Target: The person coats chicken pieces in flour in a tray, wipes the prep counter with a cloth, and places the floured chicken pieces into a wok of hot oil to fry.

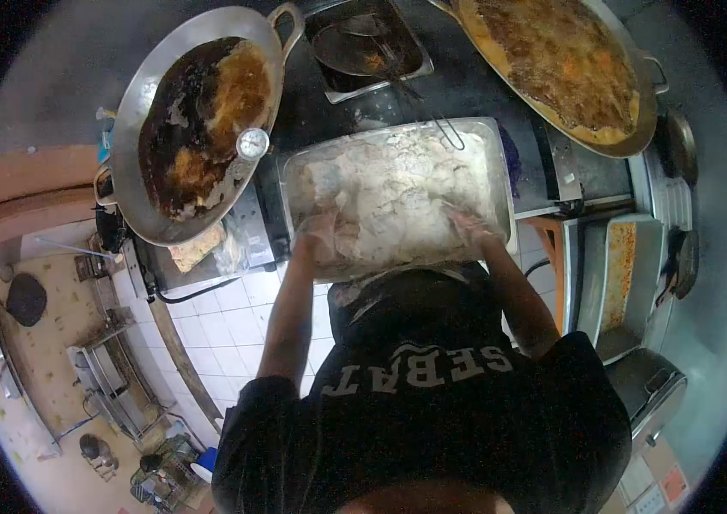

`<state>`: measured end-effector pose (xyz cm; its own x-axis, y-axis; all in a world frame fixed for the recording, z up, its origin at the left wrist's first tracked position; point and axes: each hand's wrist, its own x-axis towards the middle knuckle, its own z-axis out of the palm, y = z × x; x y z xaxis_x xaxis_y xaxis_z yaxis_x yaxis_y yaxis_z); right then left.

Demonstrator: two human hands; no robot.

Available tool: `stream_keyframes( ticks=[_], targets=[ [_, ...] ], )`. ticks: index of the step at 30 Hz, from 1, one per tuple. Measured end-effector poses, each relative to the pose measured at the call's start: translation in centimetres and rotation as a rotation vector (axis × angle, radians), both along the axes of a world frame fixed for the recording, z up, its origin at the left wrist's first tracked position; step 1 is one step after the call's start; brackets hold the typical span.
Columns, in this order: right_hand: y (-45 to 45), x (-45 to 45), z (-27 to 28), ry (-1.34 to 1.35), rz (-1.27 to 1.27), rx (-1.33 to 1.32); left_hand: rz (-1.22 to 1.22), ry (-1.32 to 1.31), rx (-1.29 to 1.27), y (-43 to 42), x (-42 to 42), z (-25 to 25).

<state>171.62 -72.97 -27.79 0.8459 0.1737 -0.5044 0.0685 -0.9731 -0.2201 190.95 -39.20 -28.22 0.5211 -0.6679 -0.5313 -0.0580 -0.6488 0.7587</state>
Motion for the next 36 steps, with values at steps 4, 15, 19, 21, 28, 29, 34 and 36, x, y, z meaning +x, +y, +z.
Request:
stream_keyframes(
  ticks=[4,15,19,21,28,29,34,36],
  targets=[
    [2.2,3.0,-1.9,0.138,-0.360,0.511,-0.157,0.029,-0.207,-4.7,-1.0,-3.5],
    [4.5,5.2,2.4,-0.006,-0.762,0.622,-0.159,-0.218,0.118,-10.6,-3.0,1.5],
    [2.9,4.1,8.9,-0.062,-0.823,0.748,-0.127,-0.218,0.201,-11.5,-2.1,7.1],
    [1.6,4.8,13.4,-0.034,-0.806,0.817,-0.123,-0.237,0.268,-12.9,-1.1,11.9],
    [-5.4,4.9,3.9,-0.078,-0.795,1.146,-0.379,-0.674,0.345,-9.4,7.4,2.0],
    [-5.8,5.2,2.7,-0.015,-0.883,0.979,-0.278,-0.714,0.283,-8.2,8.9,-1.7],
    [-5.5,8.7,-7.2,0.293,-0.867,0.964,0.287,0.357,-0.138,-9.8,5.1,-1.3],
    [-3.4,9.6,-5.4,0.418,-0.918,0.925,0.121,0.350,-0.085,-10.1,3.1,-4.5]
  ],
)
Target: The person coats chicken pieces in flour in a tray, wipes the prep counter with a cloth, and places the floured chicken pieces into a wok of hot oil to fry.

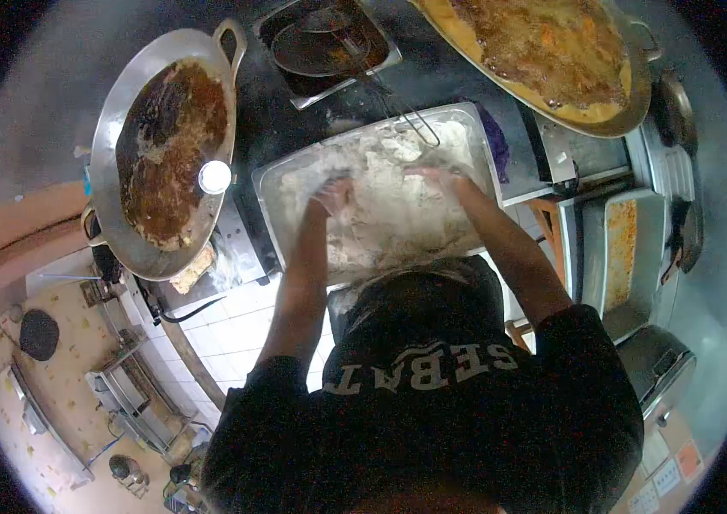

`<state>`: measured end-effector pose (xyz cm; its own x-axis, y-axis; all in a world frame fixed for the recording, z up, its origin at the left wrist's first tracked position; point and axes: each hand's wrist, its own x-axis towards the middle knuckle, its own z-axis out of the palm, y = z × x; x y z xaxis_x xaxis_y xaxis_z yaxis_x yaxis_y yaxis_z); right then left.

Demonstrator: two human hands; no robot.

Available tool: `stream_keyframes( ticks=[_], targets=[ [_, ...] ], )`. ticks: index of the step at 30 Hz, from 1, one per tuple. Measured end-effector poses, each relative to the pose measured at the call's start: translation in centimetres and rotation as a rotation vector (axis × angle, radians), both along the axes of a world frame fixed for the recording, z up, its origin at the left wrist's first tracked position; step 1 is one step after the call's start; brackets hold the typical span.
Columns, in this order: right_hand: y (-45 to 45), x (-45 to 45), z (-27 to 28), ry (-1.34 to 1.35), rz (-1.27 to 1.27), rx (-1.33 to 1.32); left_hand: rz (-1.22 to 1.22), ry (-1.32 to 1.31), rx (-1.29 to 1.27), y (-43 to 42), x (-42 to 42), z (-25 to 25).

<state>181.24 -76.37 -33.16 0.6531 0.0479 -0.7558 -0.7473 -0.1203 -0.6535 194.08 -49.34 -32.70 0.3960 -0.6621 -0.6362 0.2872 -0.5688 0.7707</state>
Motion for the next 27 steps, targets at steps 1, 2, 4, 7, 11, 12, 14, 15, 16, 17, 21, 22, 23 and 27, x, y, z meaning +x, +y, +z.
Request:
stream_keyframes(
  ticks=[1,2,4,7,11,12,14,15,16,17,21,22,23,27],
  targets=[
    [1.2,0.0,1.4,0.071,-0.008,-0.033,-0.086,-0.010,0.014,0.2,-0.8,-1.8],
    [2.1,0.1,2.6,0.129,-0.018,-0.071,-0.128,-0.015,0.022,0.9,-1.6,-4.4],
    [3.2,0.8,3.8,0.204,-0.032,-0.111,-0.449,-0.500,-0.085,2.9,-3.6,-10.8],
    [4.1,0.8,3.5,0.121,0.021,0.041,-0.668,-1.150,-0.236,4.6,-6.8,-6.5],
    [3.7,1.4,4.1,-0.015,0.094,0.252,-0.539,-0.701,0.114,1.3,-6.4,3.7],
    [2.8,1.1,5.7,-0.096,0.140,0.107,-0.484,-0.492,0.271,-0.1,-5.8,9.0],
    [1.4,0.0,5.3,-0.154,0.072,0.001,-0.325,-0.220,0.386,-1.5,-5.1,15.0],
    [0.7,-0.7,4.6,-0.163,0.002,-0.017,-0.195,-0.166,0.228,0.1,-5.5,13.2],
    [-0.2,-1.4,3.2,-0.165,-0.067,-0.020,-0.080,-0.101,0.064,1.6,-6.0,11.5],
    [-1.0,-2.5,1.5,-0.177,-0.115,-0.015,0.166,0.004,-0.261,3.5,-6.1,9.8],
    [-0.8,-10.5,2.1,-0.402,0.181,-0.317,0.444,0.058,-0.355,10.9,-5.3,4.1],
    [-0.1,-12.2,4.4,-0.485,0.337,-0.482,0.480,-0.002,-0.387,12.2,-5.3,3.0],
    [0.2,-13.1,5.6,-0.561,0.502,-0.642,0.188,-0.144,-0.151,13.1,-5.4,2.6],
    [3.2,-13.4,6.6,-0.380,0.585,-0.326,-0.469,-0.395,0.346,13.0,-6.0,0.4]
  ],
)
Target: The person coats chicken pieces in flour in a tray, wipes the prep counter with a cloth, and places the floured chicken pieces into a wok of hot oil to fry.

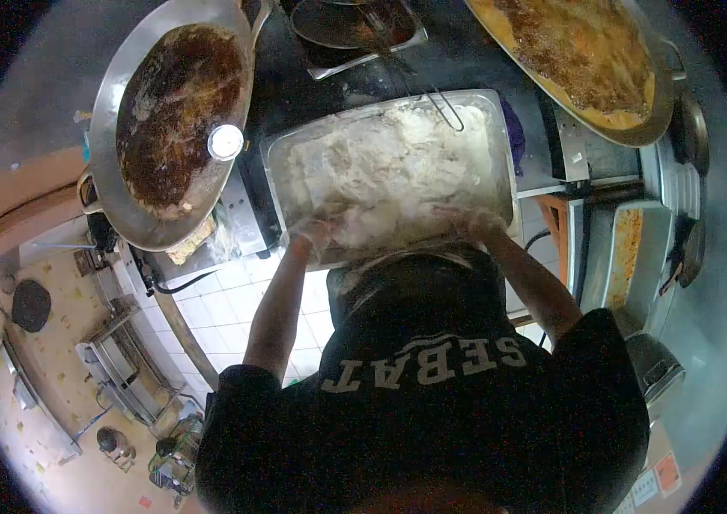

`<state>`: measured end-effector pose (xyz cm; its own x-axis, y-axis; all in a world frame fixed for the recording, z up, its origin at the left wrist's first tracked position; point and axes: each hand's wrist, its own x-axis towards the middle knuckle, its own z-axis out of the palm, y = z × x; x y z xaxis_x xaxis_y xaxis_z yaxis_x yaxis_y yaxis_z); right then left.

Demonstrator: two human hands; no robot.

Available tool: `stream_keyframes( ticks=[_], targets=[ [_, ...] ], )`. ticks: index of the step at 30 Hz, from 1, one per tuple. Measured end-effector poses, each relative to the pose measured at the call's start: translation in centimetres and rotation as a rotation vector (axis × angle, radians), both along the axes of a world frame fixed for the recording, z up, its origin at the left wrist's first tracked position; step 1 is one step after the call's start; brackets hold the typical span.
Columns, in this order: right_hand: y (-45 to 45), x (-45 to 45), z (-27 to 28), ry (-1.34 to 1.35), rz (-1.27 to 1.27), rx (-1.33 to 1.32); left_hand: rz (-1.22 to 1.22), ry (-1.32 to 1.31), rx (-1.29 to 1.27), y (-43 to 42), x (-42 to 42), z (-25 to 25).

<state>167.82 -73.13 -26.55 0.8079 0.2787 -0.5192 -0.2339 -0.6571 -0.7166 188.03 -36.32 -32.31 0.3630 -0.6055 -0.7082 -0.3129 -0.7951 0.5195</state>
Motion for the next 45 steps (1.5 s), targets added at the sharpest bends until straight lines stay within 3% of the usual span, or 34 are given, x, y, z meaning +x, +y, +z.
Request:
stream_keyframes(
  ticks=[2,5,14,18,20,23,24,27,29,30,33,35,37,38,40,41,43,45],
  targets=[
    [2.2,1.8,-0.8,0.240,-0.098,0.206,-0.011,0.075,-0.065,-3.6,-0.6,0.4],
    [5.3,4.5,-1.5,0.364,-0.116,0.227,-0.039,0.078,-0.159,-7.7,-1.9,0.6],
    [6.4,6.7,2.3,0.122,-0.231,-0.020,-0.193,-0.073,-0.170,-11.2,-1.2,7.4],
    [5.8,6.7,4.8,-0.023,-0.332,-0.061,-0.622,-0.557,-0.050,-10.5,-1.8,10.7],
    [5.5,6.5,5.8,-0.083,-0.379,-0.061,-0.575,-0.889,-0.263,-10.3,-2.1,13.4],
    [4.6,6.0,6.8,-0.153,-0.449,-0.035,-0.518,-0.499,-0.008,-10.7,-1.3,16.8],
    [4.0,5.7,6.9,-0.183,-0.470,-0.010,-0.347,-0.518,-0.157,-10.6,-0.6,16.4],
    [1.2,5.2,6.0,-0.300,-0.522,0.116,0.064,-0.398,-0.182,-9.3,2.8,13.3],
    [-0.4,4.5,4.8,-0.293,-0.598,0.193,0.011,-0.522,-0.260,-6.6,5.5,6.6],
    [-0.7,4.2,4.8,-0.134,-0.728,0.218,-0.007,-0.565,-0.286,-5.5,6.2,4.4],
    [-1.9,4.1,3.1,0.117,-0.970,0.274,-0.233,-0.419,-0.084,-5.1,7.0,4.1],
    [-1.8,4.6,-0.5,0.022,-0.917,0.420,-0.176,-0.314,-0.069,-5.6,6.6,2.4],
    [-1.6,6.6,-4.7,-0.285,-0.628,0.789,-0.117,-0.183,-0.106,-7.0,6.0,0.8],
    [-0.3,8.1,-4.3,-0.438,-0.463,0.967,-0.106,-0.119,-0.129,-7.6,5.5,0.1],
    [1.9,7.8,-0.7,0.295,-0.647,0.745,-0.111,-0.018,-0.164,-9.1,4.6,-0.9],
    [3.2,8.7,-0.6,0.463,-0.794,0.703,-0.127,0.002,-0.173,-9.6,4.1,-1.1],
    [3.9,9.9,-1.1,0.631,-0.929,0.650,-0.164,0.020,-0.194,-10.5,3.1,-1.4],
    [4.4,10.1,-1.0,0.629,-0.842,0.523,-0.220,0.010,-0.211,-11.1,2.1,-1.7]
  ],
)
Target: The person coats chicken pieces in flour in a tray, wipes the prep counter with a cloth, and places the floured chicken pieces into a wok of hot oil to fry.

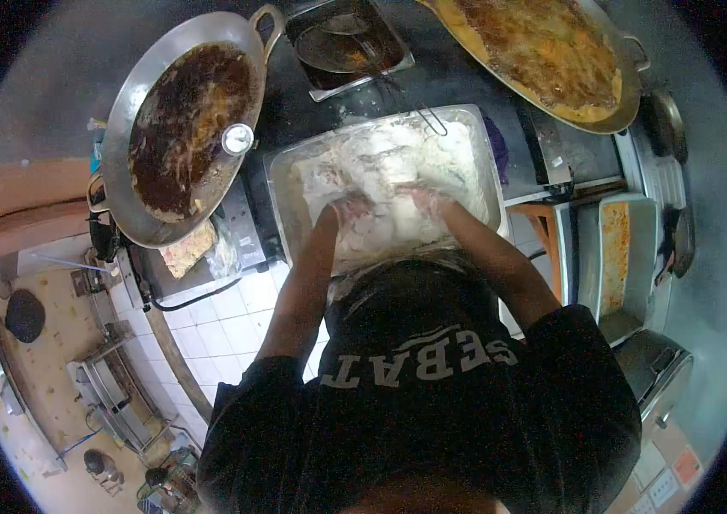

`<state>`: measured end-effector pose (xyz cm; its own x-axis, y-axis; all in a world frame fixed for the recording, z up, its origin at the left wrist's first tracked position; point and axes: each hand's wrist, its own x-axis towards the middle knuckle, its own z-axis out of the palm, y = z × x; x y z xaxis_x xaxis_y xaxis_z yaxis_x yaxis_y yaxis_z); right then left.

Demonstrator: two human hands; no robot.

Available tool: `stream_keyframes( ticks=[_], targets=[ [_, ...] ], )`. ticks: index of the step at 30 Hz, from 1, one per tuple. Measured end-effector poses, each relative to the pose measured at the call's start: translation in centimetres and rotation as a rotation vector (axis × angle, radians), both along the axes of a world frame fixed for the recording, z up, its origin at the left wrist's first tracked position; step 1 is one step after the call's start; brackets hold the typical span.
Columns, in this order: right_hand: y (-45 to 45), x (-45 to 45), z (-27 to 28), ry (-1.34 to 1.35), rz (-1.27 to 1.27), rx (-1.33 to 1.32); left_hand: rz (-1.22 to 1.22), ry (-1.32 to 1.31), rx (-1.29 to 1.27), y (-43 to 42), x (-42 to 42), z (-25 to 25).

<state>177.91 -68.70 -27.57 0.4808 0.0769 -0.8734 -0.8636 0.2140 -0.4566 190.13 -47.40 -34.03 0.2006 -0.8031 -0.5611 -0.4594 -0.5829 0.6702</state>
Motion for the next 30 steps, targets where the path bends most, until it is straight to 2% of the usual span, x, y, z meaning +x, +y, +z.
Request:
stream_keyframes(
  ticks=[2,4,5,6,7,9,11,12,13,14,15,16,17,19,20,21,23,24,25,26,28,30],
  targets=[
    [0.2,0.0,2.0,-0.093,0.265,-0.153,-0.068,-0.040,-0.037,-0.4,-0.9,-0.3],
    [0.3,-0.3,5.3,-0.222,0.578,-0.356,-0.010,-0.056,-0.132,-0.3,-1.4,-0.3],
    [0.5,-0.5,7.5,-0.260,0.686,-0.433,0.422,0.119,-0.157,0.0,-2.0,-0.6],
    [0.4,-0.8,9.5,-0.293,0.776,-0.500,0.420,0.121,-0.154,-0.3,-1.9,1.2],
    [0.1,-0.9,10.8,-0.297,0.798,-0.525,0.279,0.114,0.017,-1.0,-1.3,5.2],
    [-0.8,-1.3,11.6,-0.256,0.718,-0.468,0.135,0.111,0.195,-2.2,-1.0,12.1],
    [-2.3,-1.4,11.7,-0.245,0.501,-0.364,0.156,-0.229,0.155,-3.0,-1.8,17.2],
    [-3.3,-1.5,11.8,-0.264,0.350,-0.312,0.222,-0.111,0.116,-2.9,-1.3,18.5],
    [-4.4,-1.7,10.4,-0.258,0.347,-0.306,0.218,-0.106,0.120,-2.7,-0.8,18.9],
    [-5.6,-2.1,8.0,-0.353,-0.048,-0.097,0.233,-0.167,-0.031,-2.6,-0.2,19.2],
    [-6.8,-2.4,5.7,-0.438,-0.444,0.115,0.246,-0.228,-0.184,-2.3,0.6,19.2],
    [-8.3,-2.5,3.7,-0.435,-0.447,0.115,0.365,-0.017,-0.267,-1.4,2.1,17.3],
    [-9.7,-2.5,1.9,-0.456,-0.452,-0.084,0.482,0.194,-0.349,-0.6,3.5,15.4],
    [-11.3,-1.3,0.5,-0.474,-0.454,-0.282,0.257,-0.427,-0.319,0.2,6.8,12.8],
    [-11.6,-0.4,0.3,-0.389,-0.349,-0.335,0.255,-0.425,-0.315,0.3,8.3,11.6],
    [-11.7,0.5,0.2,-0.305,-0.244,-0.385,0.327,-0.160,-0.297,0.2,9.7,10.6],
    [-11.7,2.5,0.3,-0.141,-0.035,-0.486,0.390,0.103,-0.276,-0.4,10.2,9.4],
    [-11.7,3.4,0.3,-0.059,0.070,-0.536,0.389,-0.057,-0.212,-1.2,9.8,8.7],
    [-11.2,3.9,-0.4,-0.058,0.066,-0.535,0.387,-0.213,-0.146,-1.8,9.3,7.8],
    [-10.4,4.2,-1.6,-0.328,0.128,-0.347,0.384,-0.213,-0.147,-2.1,9.2,4.9],
    [-9.3,4.4,-3.2,-0.593,0.190,-0.154,0.209,-0.094,-0.024,-3.1,8.5,2.9],
    [-8.4,4.4,-4.0,-0.384,0.135,-0.134,0.049,-0.061,0.063,-3.7,7.0,1.8]
  ],
)
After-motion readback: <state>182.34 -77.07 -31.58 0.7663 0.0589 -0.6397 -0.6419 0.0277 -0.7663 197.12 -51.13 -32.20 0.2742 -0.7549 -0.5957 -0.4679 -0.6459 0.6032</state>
